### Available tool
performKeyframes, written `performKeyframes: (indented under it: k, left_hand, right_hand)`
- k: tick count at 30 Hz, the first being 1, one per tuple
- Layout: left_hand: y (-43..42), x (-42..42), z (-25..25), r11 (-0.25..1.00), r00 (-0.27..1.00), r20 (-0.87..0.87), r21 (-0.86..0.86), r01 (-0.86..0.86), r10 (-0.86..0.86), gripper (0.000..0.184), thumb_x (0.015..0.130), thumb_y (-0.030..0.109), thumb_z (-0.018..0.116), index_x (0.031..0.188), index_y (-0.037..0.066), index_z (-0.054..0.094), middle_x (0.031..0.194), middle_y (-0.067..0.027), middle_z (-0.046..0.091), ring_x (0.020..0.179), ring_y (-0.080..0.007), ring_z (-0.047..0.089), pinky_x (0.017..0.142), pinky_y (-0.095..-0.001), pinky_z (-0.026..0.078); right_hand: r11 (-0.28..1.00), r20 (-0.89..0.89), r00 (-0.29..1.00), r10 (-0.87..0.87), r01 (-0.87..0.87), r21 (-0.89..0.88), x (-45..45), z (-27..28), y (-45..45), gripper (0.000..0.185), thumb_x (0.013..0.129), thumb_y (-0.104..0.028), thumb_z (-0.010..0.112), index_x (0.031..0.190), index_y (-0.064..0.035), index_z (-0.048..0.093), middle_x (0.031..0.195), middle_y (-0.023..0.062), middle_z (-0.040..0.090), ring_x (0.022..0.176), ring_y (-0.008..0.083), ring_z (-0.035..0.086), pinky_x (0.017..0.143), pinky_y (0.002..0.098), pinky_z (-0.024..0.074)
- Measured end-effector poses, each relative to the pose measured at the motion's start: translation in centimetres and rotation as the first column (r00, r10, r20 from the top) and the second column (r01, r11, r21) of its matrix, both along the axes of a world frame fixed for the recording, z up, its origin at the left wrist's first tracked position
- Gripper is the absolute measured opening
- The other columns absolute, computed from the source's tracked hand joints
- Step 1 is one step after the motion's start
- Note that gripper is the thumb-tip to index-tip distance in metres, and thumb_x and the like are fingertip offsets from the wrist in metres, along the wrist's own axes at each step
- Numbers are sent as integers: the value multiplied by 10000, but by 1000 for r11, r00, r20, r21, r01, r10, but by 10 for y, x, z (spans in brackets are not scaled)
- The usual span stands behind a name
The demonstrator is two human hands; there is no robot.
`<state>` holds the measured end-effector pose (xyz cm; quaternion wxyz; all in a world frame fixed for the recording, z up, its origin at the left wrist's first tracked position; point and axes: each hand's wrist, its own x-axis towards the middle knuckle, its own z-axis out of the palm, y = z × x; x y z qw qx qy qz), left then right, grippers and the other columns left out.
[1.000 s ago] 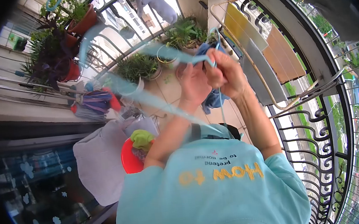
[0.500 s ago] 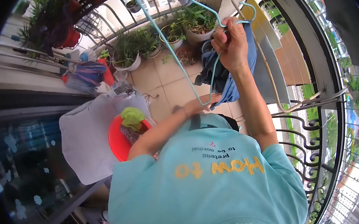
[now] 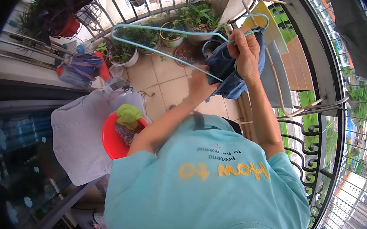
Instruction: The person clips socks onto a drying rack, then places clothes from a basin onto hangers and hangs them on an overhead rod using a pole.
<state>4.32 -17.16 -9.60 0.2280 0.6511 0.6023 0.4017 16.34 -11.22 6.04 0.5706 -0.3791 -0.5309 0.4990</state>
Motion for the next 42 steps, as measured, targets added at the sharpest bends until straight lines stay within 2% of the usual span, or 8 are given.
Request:
performKeyframes:
  k: [6, 9, 17, 29, 30, 33, 38, 42]
  left_hand:
    - [20, 1, -25, 997, 993, -88, 19, 81, -79, 244, 744, 157, 685, 923, 59, 552, 937, -166, 582, 889, -395, 554, 726, -420, 458]
    - [36, -23, -35, 980, 959, 219, 33, -195, 183, 80, 805, 114, 601, 856, 56, 580, 803, -110, 606, 739, -305, 594, 656, -364, 459]
    - [74, -214, 55, 973, 270, 959, -136, 185, 83, 60, 805, 16, 619, 844, 51, 649, 751, 6, 614, 689, -77, 577, 626, -220, 461]
    - [57, -221, 129, 837, 654, 604, -37, -547, 454, 46, 803, -21, 625, 800, 24, 621, 664, 11, 585, 495, -40, 482, 435, -195, 359]
    - [57, -213, 133, 801, 680, 571, 63, -596, 461, 37, 818, -1, 617, 795, 27, 609, 635, 9, 565, 432, -32, 422, 378, -197, 297]
    - [36, -178, 144, 799, 811, 386, 244, -549, 439, 57, 810, 1, 617, 767, 33, 597, 643, 22, 562, 476, -34, 442, 423, -202, 335]
    - [-5, -151, 155, 869, 892, 82, -199, 453, -446, 37, 797, 12, 639, 767, 18, 618, 647, 19, 555, 602, -44, 495, 569, -208, 410]
    - [23, -154, 110, 973, 987, -38, 168, 159, -155, 232, 756, 135, 732, 943, 28, 646, 914, -82, 629, 760, -171, 580, 680, -282, 470]
  right_hand:
    - [999, 15, 1000, -25, 25, 21, -4, 9, -7, 256, 975, -303, 503, 859, -80, 552, 663, -33, 442, 530, 47, 377, 465, 186, 244]
    - [998, 91, 995, -50, 47, 35, 3, 12, -9, 257, 979, -296, 497, 860, -76, 556, 666, -33, 447, 536, 44, 376, 468, 186, 253]
    - [997, 390, 919, 53, -71, 33, 19, -21, 3, 336, 963, -364, 510, 882, -43, 568, 653, 2, 511, 591, 73, 461, 544, 234, 380]
    - [978, 676, 732, -91, -64, 200, 3, -44, 34, 232, 941, -259, 545, 991, -35, 579, 727, 144, 609, 634, 245, 585, 626, 338, 468]
    - [984, 625, 775, -94, -25, 178, -2, -42, 32, 189, 942, -219, 586, 911, -33, 586, 657, -29, 488, 615, 64, 397, 556, 216, 359]
    - [963, 644, 745, -175, -8, 271, -4, -42, 37, 150, 936, -190, 590, 918, -42, 591, 650, -5, 460, 621, 75, 412, 560, 238, 379]
    - [994, 694, 720, -9, -70, 85, 1, -49, 26, 196, 917, -189, 564, 961, 0, 588, 772, 178, 598, 672, 269, 579, 662, 339, 473]
    - [983, 679, 714, 171, -174, -64, -9, -31, -1, 203, 897, -193, 588, 923, 8, 598, 772, 189, 604, 686, 289, 598, 660, 354, 474]
